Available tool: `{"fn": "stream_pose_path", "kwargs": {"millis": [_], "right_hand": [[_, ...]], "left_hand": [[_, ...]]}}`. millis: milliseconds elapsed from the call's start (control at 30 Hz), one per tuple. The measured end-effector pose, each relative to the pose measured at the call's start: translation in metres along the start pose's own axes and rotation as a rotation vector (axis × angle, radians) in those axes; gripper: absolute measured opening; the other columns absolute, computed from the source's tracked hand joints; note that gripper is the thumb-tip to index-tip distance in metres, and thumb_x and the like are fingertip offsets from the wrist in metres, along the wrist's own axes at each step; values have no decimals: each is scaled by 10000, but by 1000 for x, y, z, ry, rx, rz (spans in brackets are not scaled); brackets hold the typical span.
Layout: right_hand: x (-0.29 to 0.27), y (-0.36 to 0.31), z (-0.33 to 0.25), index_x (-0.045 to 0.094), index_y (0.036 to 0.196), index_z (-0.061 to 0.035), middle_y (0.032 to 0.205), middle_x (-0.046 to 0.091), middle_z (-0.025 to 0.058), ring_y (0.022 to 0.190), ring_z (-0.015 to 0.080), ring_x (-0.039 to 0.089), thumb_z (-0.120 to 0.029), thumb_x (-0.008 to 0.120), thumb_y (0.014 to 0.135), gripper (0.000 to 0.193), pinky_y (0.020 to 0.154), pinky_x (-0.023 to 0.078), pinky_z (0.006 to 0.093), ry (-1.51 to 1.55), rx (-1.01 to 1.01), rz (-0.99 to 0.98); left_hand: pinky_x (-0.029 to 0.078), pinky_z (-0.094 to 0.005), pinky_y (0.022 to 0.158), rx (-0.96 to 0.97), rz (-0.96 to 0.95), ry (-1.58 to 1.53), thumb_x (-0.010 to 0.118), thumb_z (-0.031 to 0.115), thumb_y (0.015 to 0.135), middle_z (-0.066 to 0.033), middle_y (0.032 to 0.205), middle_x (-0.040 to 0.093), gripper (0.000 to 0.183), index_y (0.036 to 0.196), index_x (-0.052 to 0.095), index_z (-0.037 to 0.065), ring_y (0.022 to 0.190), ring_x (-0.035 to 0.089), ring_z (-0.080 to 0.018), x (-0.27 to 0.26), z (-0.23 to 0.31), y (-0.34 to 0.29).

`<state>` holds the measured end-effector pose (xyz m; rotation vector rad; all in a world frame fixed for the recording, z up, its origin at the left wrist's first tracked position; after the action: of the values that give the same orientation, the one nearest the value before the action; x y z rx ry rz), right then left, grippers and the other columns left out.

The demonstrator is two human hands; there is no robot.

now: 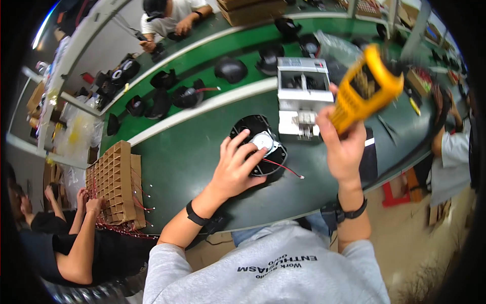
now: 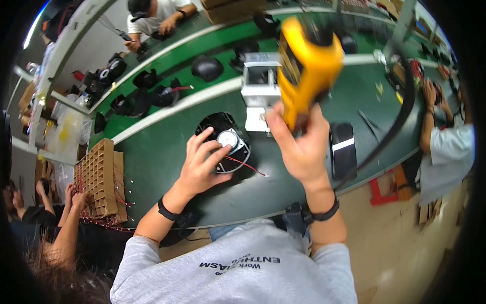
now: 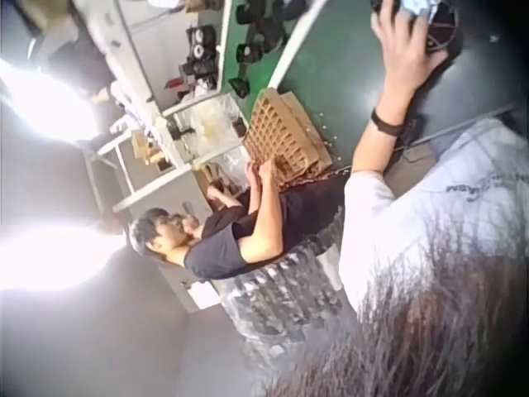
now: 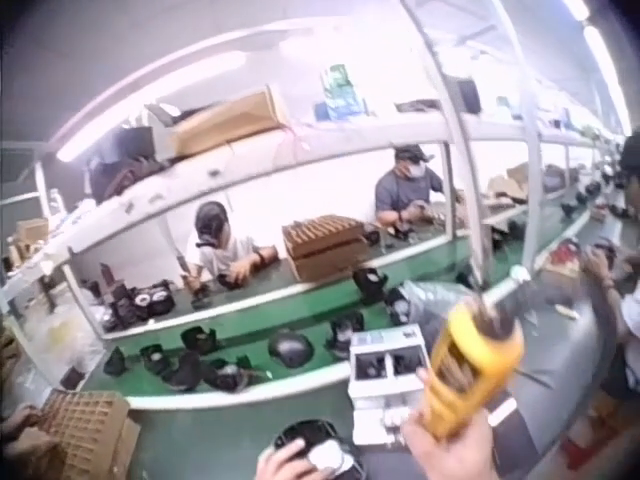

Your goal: Assembling components into a plastic housing using an electric screwdriver.

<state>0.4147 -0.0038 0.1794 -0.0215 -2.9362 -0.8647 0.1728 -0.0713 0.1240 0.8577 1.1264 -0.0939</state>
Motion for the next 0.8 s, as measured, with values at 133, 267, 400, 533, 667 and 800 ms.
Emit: {"fn": "stream_pose_path", "kwargs": {"millis": [133, 267, 400, 533, 667, 800], "right_hand": [[-2, -28, -1, 598, 1237, 18, 1157, 667, 130, 1015, 204, 634, -105, 789, 889, 416, 890, 501, 327, -139, -119, 133], [-12, -97, 9, 615, 1174, -9, 1096, 639, 123, 949, 245, 627, -121, 800, 861, 381, 799, 509, 367, -567, 96, 12], [-12, -130, 21, 636, 1122, 6, 1016, 653, 125, 825, 230, 653, -100, 759, 891, 283, 714, 534, 342, -426, 406, -127], [-17, -121, 27, 657, 1056, 18, 960, 664, 139, 803, 253, 691, 20, 685, 903, 156, 719, 549, 352, -411, 323, -109], [0, -109, 17, 680, 993, -13, 973, 648, 133, 871, 314, 672, 54, 687, 847, 160, 757, 538, 384, -604, 71, -135], [26, -108, 0, 684, 944, -42, 942, 639, 111, 835, 310, 647, 30, 750, 787, 185, 727, 524, 414, -689, -89, -165]], "left_hand": [[359, -667, 1045, 0, -110, -77, 939, 253, 549, -93, 1279, 576, 814, 1307, 673, 120, 1407, 440, -403, 34, 29, -22], [367, -646, 1025, 12, -135, -76, 941, 261, 541, -93, 1311, 564, 836, 1320, 664, 132, 1405, 441, -391, 48, 48, -30], [413, -512, 978, -2, 14, -109, 954, 491, 607, -184, 1413, 475, 836, 1307, 654, 147, 1282, 488, -382, 36, 58, -26], [435, -547, 1046, -31, 171, -378, 984, 559, 564, -276, 1525, 350, 1133, 1448, 463, 77, 1360, 434, -444, 25, 26, -35], [430, -531, 1097, 1, -44, -482, 987, 363, 577, -253, 1482, 485, 1056, 1445, 484, 32, 1361, 477, -439, 31, 13, -12], [498, -469, 994, 75, 57, -510, 982, 301, 579, -231, 1360, 536, 965, 1389, 524, 46, 1208, 562, -364, 34, 14, -22]]}}
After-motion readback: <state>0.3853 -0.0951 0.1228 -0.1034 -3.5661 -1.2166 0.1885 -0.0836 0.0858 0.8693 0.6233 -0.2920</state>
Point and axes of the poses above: each hand's wrist, its own y-axis towards the middle knuckle, its own x-axis out of the palm, z = x × y, the point moved 4 cm from there along y, towards the middle knuckle
